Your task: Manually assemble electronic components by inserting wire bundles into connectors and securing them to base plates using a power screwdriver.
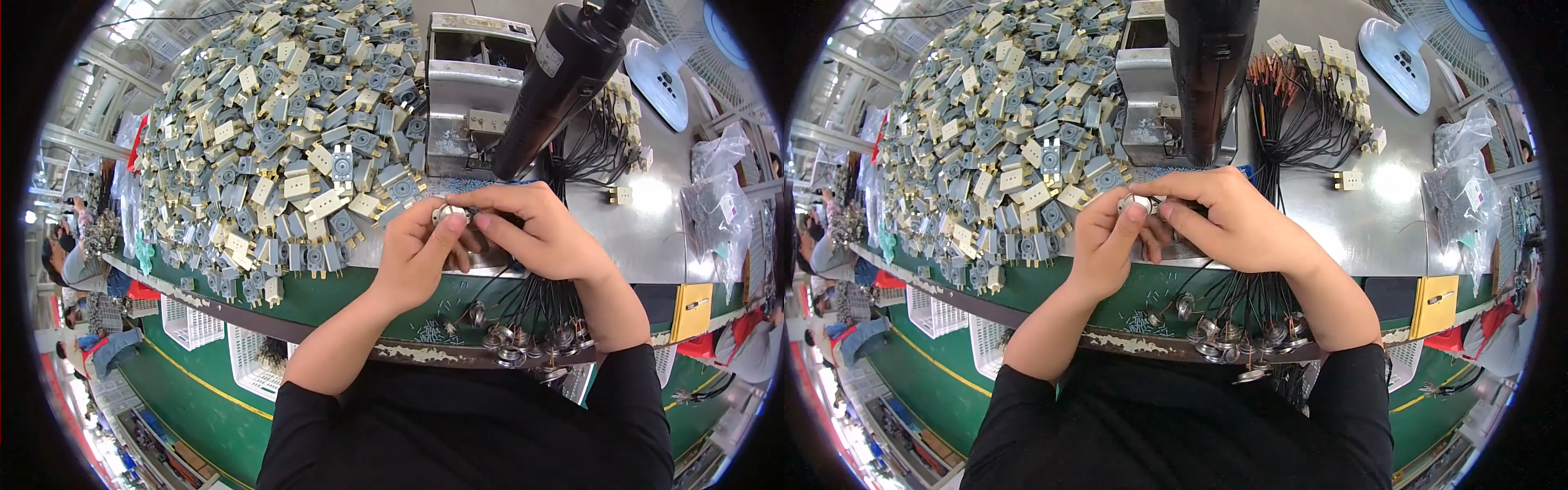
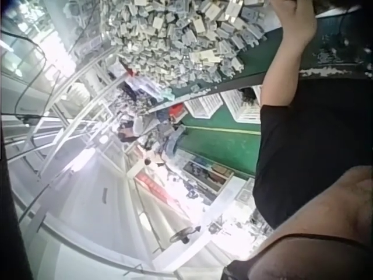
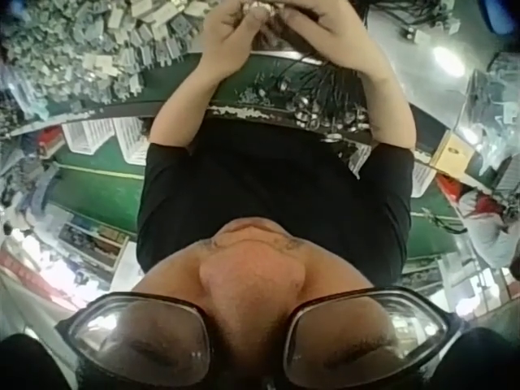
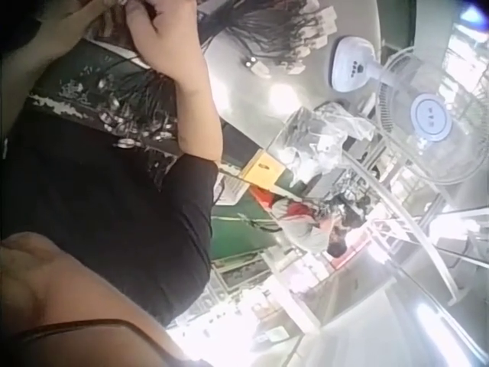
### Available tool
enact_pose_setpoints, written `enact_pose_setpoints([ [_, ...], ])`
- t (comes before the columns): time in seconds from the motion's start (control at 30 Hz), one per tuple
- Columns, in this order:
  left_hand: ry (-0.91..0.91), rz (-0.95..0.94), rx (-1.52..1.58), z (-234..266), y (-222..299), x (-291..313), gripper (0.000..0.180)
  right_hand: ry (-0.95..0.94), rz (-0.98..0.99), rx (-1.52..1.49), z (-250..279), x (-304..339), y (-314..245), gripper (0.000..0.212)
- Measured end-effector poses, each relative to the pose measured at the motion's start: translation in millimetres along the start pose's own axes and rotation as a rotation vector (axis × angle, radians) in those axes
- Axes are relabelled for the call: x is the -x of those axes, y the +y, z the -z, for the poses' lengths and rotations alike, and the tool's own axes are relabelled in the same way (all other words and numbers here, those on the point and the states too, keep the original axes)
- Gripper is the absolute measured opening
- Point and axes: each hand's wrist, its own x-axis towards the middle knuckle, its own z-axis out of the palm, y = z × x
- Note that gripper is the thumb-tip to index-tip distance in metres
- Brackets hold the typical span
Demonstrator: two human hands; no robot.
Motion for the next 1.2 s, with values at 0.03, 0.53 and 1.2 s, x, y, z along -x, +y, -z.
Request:
enact_pose_setpoints([
  [0.03, -0.038, 0.062, 0.006, 2.0, 0.9, 0.6, 0.031, -0.005, -0.012, -0.006, 0.0, -0.4, 0.0, 0.035],
  [0.53, -0.164, 0.195, 0.162, 13.2, 8.9, -0.7, 0.041, -0.12, -0.166, -0.095, 19.1, -3.3, 1.0, 0.032],
  [1.2, 0.264, -0.133, -1.64, 103.9, 73.2, 26.1, 0.03, 0.103, -0.138, 0.8, 30.1, 35.5, 45.1, 0.036],
])
